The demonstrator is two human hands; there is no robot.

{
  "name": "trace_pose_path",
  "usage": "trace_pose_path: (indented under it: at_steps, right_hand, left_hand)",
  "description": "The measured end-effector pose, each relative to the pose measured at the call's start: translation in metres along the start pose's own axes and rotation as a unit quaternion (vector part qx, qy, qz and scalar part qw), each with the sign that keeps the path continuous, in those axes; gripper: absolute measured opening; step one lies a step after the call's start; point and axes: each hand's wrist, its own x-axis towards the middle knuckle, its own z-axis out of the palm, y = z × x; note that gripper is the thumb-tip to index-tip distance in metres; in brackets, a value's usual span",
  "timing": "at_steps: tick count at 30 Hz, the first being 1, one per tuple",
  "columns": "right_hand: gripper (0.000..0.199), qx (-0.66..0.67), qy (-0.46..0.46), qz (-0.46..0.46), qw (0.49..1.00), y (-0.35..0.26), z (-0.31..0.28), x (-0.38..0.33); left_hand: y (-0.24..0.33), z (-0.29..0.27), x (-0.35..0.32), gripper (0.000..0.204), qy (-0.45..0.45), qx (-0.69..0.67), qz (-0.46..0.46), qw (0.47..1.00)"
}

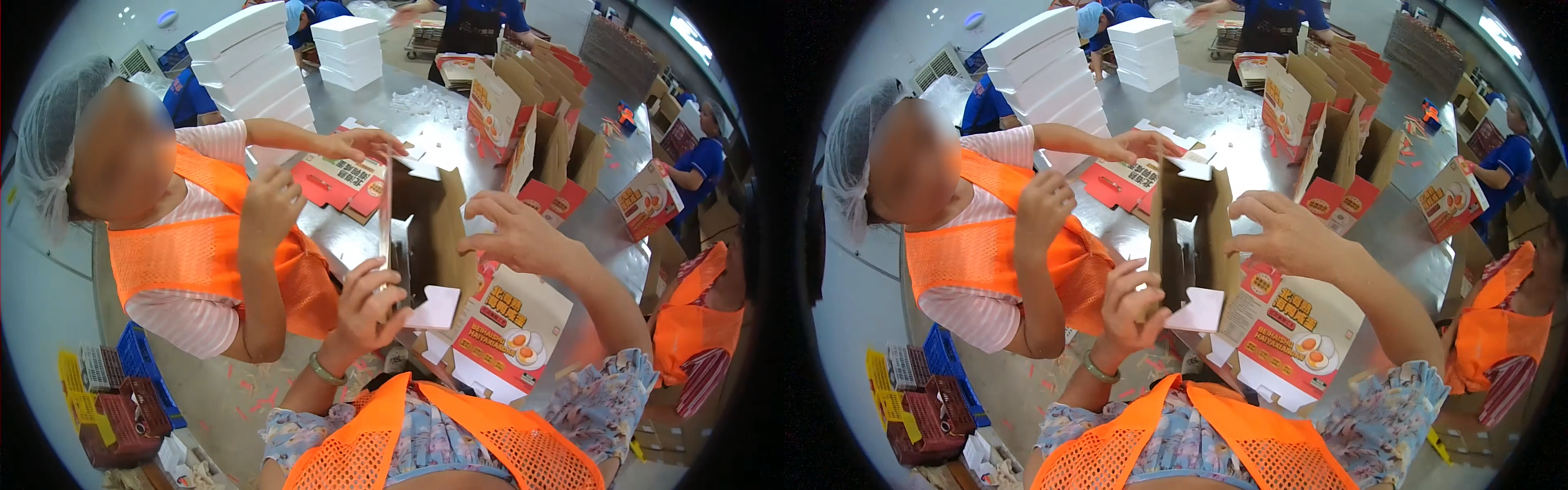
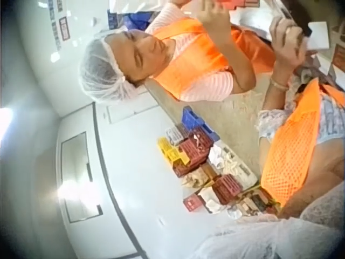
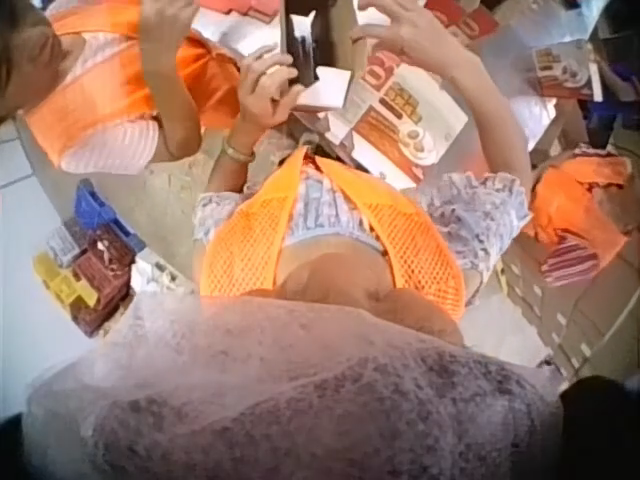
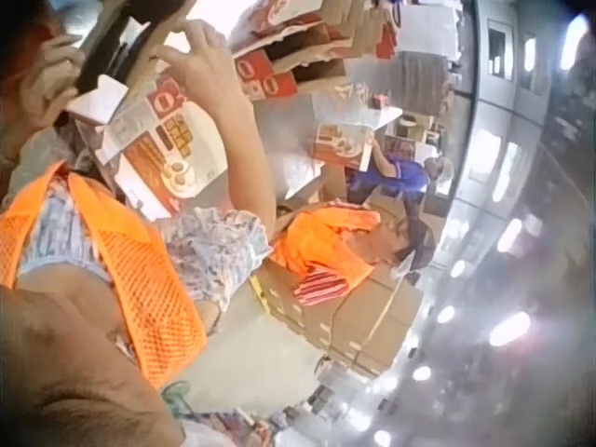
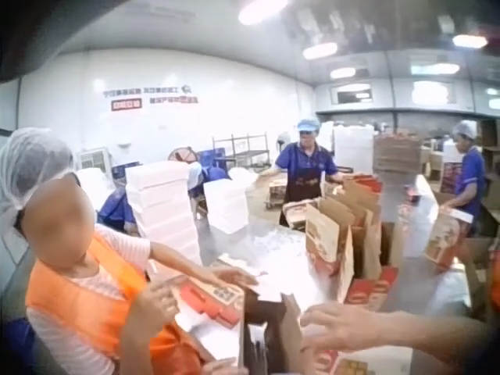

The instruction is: Assembling and folding cardboard gift boxes and placing white foam inserts into them in a production facility.

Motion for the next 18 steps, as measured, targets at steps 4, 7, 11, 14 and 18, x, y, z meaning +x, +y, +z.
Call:
trace_pose_path:
  at_steps: [4, 7, 11, 14, 18]
  right_hand:
    - [0.022, 0.016, 0.064, 0.005, 0.998, 0.004, 0.007, -0.001]
    - [0.021, 0.013, 0.04, 0.031, 0.999, 0.014, 0.018, 0.005]
    - [0.013, 0.127, 0.011, 0.118, 0.985, 0.021, 0.024, 0.007]
    - [0.022, 0.343, 0.043, 0.323, 0.881, 0.025, 0.013, 0.02]
    - [0.024, -0.13, 0.045, 0.297, 0.945, 0.013, 0.023, 0.064]
  left_hand:
    - [-0.009, -0.002, 0.006, 0.024, 0.039, -0.083, -0.173, 0.981]
    - [-0.02, -0.003, 0.003, 0.025, 0.133, -0.161, -0.343, 0.916]
    - [-0.032, 0.005, 0.004, 0.023, 0.172, -0.23, -0.355, 0.89]
    - [-0.029, 0.003, 0.003, 0.022, 0.143, -0.234, -0.34, 0.899]
    - [-0.018, -0.002, 0.006, 0.03, 0.034, -0.273, -0.407, 0.871]
